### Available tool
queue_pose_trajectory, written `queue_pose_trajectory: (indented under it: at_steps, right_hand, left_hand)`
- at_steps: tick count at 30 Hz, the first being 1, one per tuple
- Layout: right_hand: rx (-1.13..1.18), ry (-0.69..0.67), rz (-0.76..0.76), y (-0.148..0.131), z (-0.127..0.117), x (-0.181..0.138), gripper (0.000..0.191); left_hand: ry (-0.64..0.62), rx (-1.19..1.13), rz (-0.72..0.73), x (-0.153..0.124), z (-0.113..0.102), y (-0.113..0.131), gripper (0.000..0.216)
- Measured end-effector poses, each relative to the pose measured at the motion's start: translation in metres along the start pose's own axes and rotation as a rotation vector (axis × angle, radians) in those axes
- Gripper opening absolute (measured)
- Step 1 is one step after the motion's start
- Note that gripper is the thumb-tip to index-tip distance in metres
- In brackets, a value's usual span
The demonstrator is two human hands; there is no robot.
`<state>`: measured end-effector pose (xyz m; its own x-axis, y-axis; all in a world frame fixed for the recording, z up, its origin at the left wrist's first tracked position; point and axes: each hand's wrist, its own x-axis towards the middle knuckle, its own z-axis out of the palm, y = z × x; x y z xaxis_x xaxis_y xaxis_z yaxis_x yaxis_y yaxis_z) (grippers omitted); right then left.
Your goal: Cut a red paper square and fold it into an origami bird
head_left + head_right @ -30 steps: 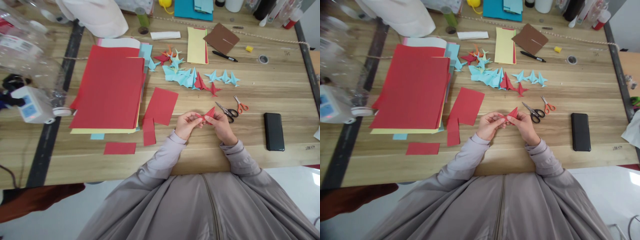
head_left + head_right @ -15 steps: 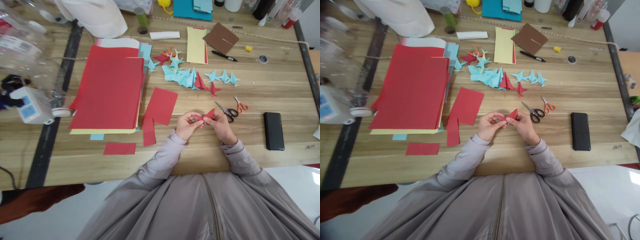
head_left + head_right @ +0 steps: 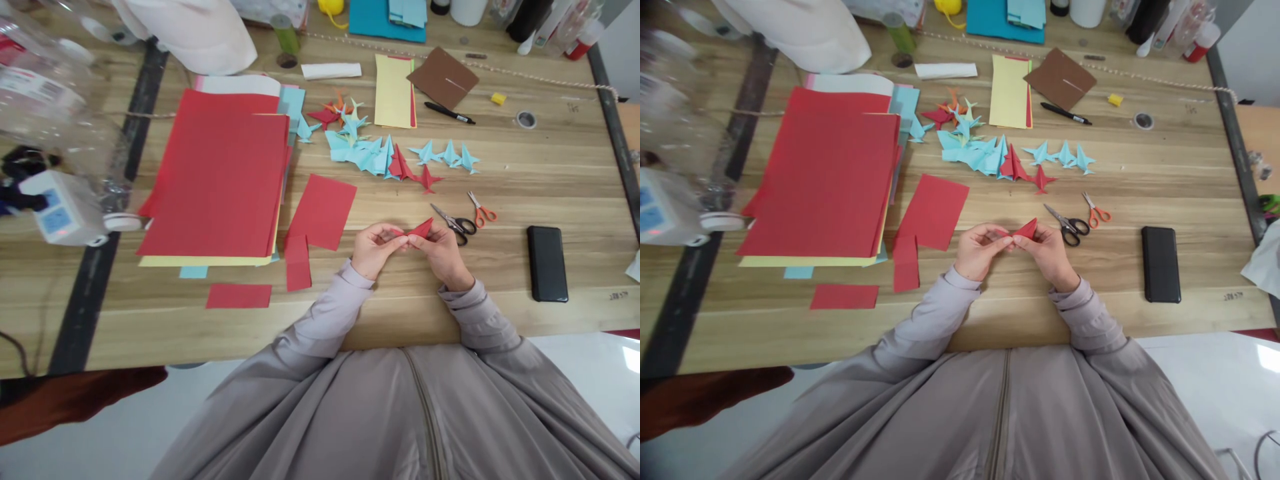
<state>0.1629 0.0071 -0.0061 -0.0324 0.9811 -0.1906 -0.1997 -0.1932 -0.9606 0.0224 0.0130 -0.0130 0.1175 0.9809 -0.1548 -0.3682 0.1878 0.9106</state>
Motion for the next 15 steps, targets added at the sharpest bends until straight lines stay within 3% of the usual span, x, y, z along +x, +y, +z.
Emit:
queue_pose_trajectory:
  at_steps: [9,15]
  right_hand:
    - [-0.109,-0.001,-0.074,-0.003,0.0002,-0.001,0.026]
    - [-0.136,0.01,-0.096,-0.0036,0.0003,-0.0009,0.024]
  left_hand:
    - [0.08,-0.039,-0.041,0.0002,-0.001,-0.0006,0.031]
    - [0.048,-0.118,-0.095,-0.0001,-0.0004,0.005,0.033]
